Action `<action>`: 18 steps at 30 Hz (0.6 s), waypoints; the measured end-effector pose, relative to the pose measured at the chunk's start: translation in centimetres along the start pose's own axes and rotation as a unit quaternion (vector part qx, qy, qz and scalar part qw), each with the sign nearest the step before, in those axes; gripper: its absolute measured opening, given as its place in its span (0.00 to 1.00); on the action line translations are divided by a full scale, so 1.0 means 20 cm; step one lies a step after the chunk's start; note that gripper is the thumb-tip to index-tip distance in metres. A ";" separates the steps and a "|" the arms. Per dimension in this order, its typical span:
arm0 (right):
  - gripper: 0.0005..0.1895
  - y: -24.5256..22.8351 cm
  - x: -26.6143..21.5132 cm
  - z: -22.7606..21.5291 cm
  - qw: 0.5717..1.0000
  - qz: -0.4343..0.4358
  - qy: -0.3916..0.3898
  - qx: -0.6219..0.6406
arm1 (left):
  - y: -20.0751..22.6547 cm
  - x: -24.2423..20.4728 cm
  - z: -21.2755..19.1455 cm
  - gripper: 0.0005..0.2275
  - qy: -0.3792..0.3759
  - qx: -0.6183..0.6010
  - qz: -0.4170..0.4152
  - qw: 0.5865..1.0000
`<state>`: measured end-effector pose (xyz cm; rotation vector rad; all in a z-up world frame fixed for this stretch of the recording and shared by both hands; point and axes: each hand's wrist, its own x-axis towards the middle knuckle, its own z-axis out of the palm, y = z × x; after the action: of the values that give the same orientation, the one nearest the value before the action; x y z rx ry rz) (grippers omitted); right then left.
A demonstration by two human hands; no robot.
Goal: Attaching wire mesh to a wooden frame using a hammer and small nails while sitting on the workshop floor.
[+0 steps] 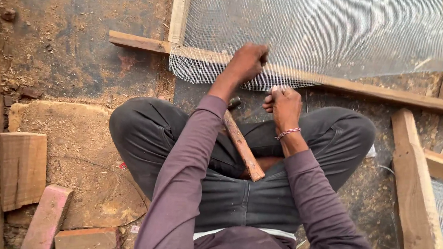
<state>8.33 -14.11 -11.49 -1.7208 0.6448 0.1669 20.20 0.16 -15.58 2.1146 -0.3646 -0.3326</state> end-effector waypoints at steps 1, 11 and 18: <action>0.13 0.03 0.01 0.00 1.000 0.002 0.002 0.000 | -0.02 0.01 0.03 0.05 -0.003 -0.001 0.000 1.000; 0.11 0.10 -0.16 -0.03 0.927 -0.223 -0.095 -0.286 | -0.02 -0.03 0.06 0.05 0.062 0.059 0.055 0.995; 0.38 0.07 -0.39 0.23 0.720 -0.398 -0.153 -0.548 | -0.02 -0.06 0.06 0.05 0.079 0.061 0.076 0.992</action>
<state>2.20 -7.49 -10.53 -2.8577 -0.6729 0.2318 18.78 -0.05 -16.46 2.1993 -0.4599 -0.0552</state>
